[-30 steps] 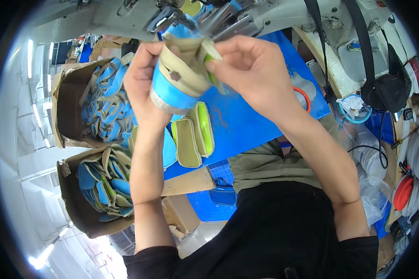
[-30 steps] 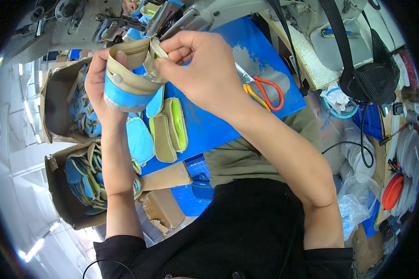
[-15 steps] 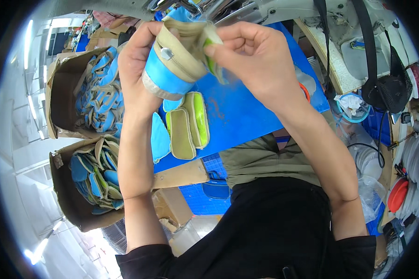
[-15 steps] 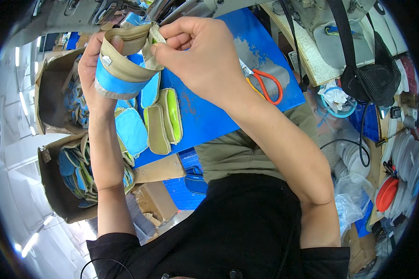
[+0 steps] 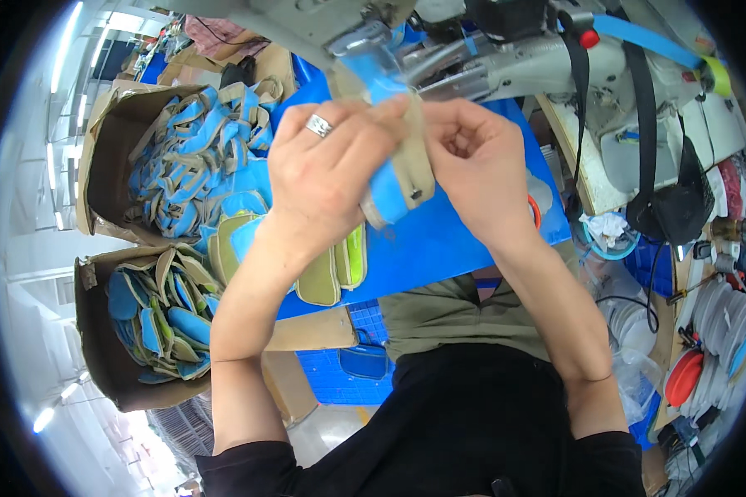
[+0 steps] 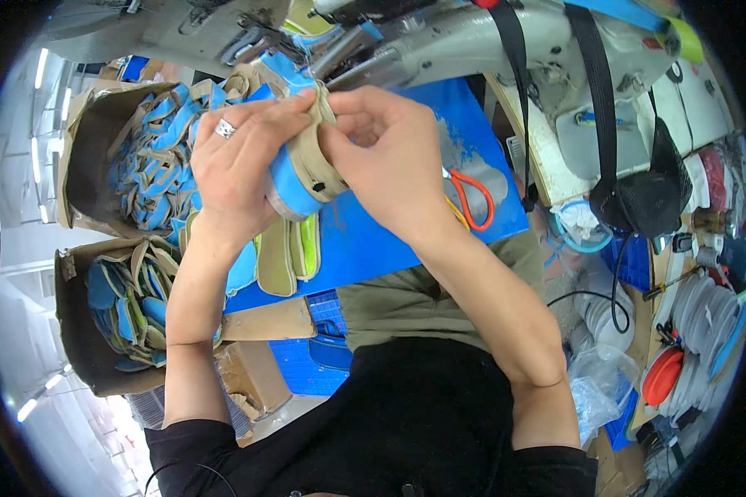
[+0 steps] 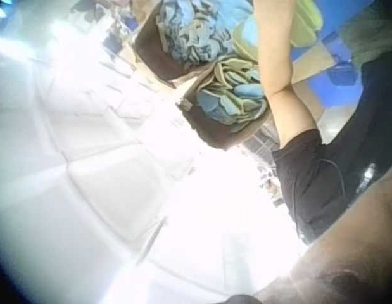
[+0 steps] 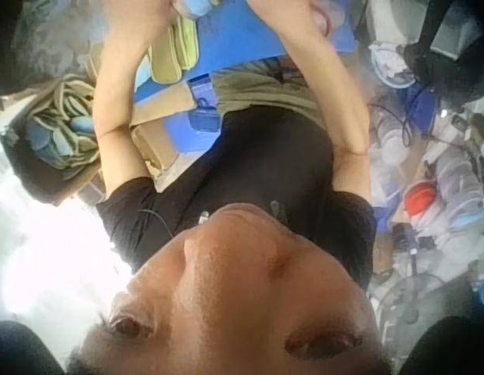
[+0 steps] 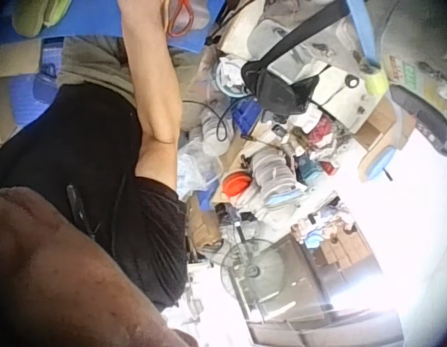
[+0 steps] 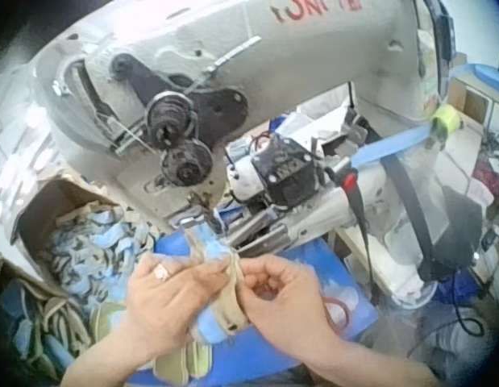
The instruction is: The person sews blue and green fabric pouches using an industrial sewing machine. They insert the pouches into the machine, guide them through the needle, and then remove them. The person also uses scissors to trim threads and inspects the finished pouches.
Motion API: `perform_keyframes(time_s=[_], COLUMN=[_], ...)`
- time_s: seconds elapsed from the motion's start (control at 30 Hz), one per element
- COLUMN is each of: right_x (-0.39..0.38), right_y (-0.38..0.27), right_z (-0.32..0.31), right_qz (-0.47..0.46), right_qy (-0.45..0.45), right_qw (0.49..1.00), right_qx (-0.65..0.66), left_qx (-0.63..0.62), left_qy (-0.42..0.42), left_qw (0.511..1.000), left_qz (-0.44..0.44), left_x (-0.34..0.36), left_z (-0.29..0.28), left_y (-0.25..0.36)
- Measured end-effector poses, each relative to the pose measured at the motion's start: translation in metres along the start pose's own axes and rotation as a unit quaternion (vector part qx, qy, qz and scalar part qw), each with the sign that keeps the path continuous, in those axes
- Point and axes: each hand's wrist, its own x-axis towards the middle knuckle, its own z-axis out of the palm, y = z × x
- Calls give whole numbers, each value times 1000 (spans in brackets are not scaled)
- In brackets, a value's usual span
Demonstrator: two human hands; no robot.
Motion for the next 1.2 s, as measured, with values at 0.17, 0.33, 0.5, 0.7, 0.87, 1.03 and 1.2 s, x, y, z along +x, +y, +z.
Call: perform_keyframes(time_s=[0.17, 0.33, 0.5, 0.7, 0.87, 1.03, 1.2], right_x=[6, 7, 9, 8, 5, 5, 2], right_y=[6, 6, 9, 18, 24, 28, 23], right_z=[5, 11, 11, 0, -2, 0, 0], right_qz=[-13, -21, -80, -233, -280, -279, -228], right_qy=[25, 38, 60, 56, 67, 84, 64], right_qw=[1000, 999, 994, 950, 930, 931, 953], right_qx=[15, 25, -43, -201, -229, -220, -187], left_qx=[0, -34, -212, -657, -615, -697, -662], left_qy=[-20, 3, 116, 102, 53, 65, 51], left_qw=[1000, 999, 933, 476, 557, 386, 470], left_qz=[-11, -43, -268, -576, -556, -601, -581], left_x=[0, 0, -16, -25, -10, -4, -3], left_z=[1, 2, 13, 5, 15, 12, 17], left_y=[-3, -4, 20, 29, 20, 18, 24])
